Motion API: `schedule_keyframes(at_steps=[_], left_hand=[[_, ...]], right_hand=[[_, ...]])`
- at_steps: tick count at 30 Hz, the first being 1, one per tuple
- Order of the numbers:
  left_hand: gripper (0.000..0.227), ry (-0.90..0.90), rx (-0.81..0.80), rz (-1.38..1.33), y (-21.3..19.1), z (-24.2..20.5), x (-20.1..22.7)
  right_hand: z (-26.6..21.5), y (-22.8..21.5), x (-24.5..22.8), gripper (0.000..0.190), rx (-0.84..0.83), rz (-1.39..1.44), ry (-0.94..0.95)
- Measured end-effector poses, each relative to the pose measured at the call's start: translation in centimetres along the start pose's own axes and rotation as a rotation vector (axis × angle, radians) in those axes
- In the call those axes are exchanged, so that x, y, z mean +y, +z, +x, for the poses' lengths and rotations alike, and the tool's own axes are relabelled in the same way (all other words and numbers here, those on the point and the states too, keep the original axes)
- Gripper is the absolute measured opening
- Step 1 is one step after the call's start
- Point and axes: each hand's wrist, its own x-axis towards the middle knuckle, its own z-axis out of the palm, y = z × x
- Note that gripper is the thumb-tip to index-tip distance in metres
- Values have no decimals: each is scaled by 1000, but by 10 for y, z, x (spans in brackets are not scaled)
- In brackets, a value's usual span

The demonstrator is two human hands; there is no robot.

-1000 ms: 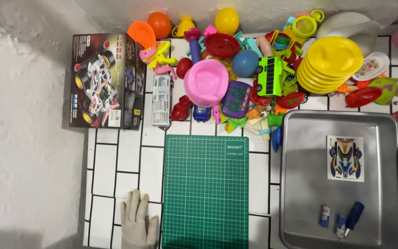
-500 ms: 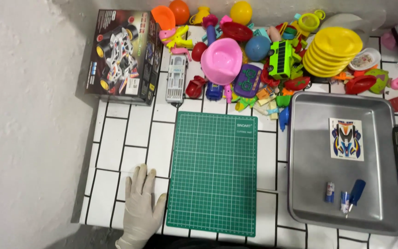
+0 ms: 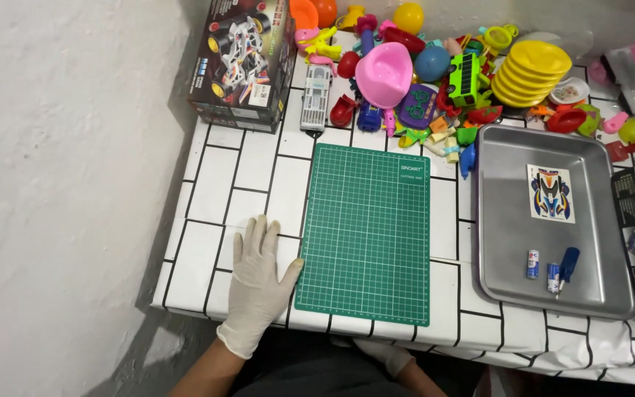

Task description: The person places a red toy car into a box and adds a sticker sheet. They then open a second box, remove a yellow toy car, and proceed to assemble a black plastic chassis by attaching wheels and other components on a green cutting mat.

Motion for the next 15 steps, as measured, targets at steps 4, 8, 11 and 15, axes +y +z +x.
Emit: schedule_keyframes(at_steps=[4,8,11,15], left_hand=[[80,-9,18,-70,-3,-2,2],[81,-19,21,-90,-4,-1,-2],[77,-25,46,-244,-15,4,-4],[43,-314,47,-710,-52,34,-10]], right_hand=[[-8,-76,-75,66,-20,125,29],[-32,-118,-39,66,-269,-125,-84],[-60,-146,-51,36,-400,-798,-708],[-100,-139,-160,35,-83,-400,-450]])
